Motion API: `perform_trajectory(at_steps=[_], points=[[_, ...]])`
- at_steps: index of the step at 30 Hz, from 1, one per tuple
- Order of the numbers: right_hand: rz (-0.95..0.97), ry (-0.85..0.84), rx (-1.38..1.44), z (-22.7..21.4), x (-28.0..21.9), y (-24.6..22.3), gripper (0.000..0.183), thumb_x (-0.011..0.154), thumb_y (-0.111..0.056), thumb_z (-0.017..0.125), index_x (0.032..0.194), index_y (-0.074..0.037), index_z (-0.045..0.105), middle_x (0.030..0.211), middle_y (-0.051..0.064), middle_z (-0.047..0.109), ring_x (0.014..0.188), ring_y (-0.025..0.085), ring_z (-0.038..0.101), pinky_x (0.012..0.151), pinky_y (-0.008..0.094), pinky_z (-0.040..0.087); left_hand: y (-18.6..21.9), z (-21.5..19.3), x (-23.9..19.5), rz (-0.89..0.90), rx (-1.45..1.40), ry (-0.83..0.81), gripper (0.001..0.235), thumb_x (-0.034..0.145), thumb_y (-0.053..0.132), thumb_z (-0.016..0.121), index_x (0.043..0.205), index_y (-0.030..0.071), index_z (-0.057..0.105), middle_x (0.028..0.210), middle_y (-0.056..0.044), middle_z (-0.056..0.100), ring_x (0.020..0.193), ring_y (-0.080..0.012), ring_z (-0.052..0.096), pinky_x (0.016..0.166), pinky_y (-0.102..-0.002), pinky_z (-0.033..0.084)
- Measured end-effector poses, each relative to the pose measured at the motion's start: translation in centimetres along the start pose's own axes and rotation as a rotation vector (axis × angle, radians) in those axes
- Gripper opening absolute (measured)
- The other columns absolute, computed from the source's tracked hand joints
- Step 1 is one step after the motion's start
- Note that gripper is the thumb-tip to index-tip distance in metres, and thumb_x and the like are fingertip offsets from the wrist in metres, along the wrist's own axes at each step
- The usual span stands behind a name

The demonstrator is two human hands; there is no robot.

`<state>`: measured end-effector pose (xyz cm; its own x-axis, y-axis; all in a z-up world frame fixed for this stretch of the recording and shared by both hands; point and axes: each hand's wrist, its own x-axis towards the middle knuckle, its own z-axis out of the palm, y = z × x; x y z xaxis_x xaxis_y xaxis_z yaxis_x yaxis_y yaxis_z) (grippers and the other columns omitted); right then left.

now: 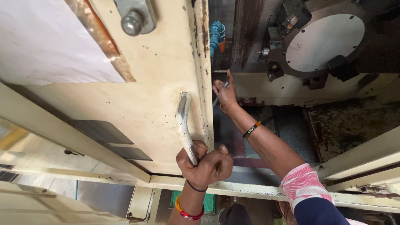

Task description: The person uses a metal rod to turn a lock on a machine door, then opens the door to reach inside and adjust a component. The person closes the door and repeats the locking and unlocking process.

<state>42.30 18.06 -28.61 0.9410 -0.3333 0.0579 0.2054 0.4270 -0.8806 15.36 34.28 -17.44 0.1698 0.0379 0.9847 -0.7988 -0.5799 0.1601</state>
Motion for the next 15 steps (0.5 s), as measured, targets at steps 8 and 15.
perform_trajectory(at_steps=[8,15], points=[[0.046,-0.007,-0.036,-0.04,-0.25,-0.41,0.084,0.1,-0.001,0.058,0.165,-0.017,0.006,0.099,0.007,0.061,0.082,0.011,0.058,0.081,0.027,0.054,0.07,0.1,0.07,-0.01,-0.03,0.007,0.023,0.08,0.007,0.081,0.089,0.021,0.065,0.116,-0.009,0.037,0.096,-0.0161,0.051,0.072,-0.028,0.046],[0.065,-0.038,-0.084,-0.46,-0.28,-0.44,0.083,0.101,-0.003,0.056,0.165,-0.021,0.007,0.105,0.006,0.062,0.092,0.012,0.063,0.092,0.032,0.058,-0.58,0.24,-0.48,0.01,-0.074,0.002,0.023,0.079,0.003,0.08,0.088,0.018,0.065,0.115,-0.01,0.039,0.08,-0.0132,0.052,0.065,-0.026,0.042]])
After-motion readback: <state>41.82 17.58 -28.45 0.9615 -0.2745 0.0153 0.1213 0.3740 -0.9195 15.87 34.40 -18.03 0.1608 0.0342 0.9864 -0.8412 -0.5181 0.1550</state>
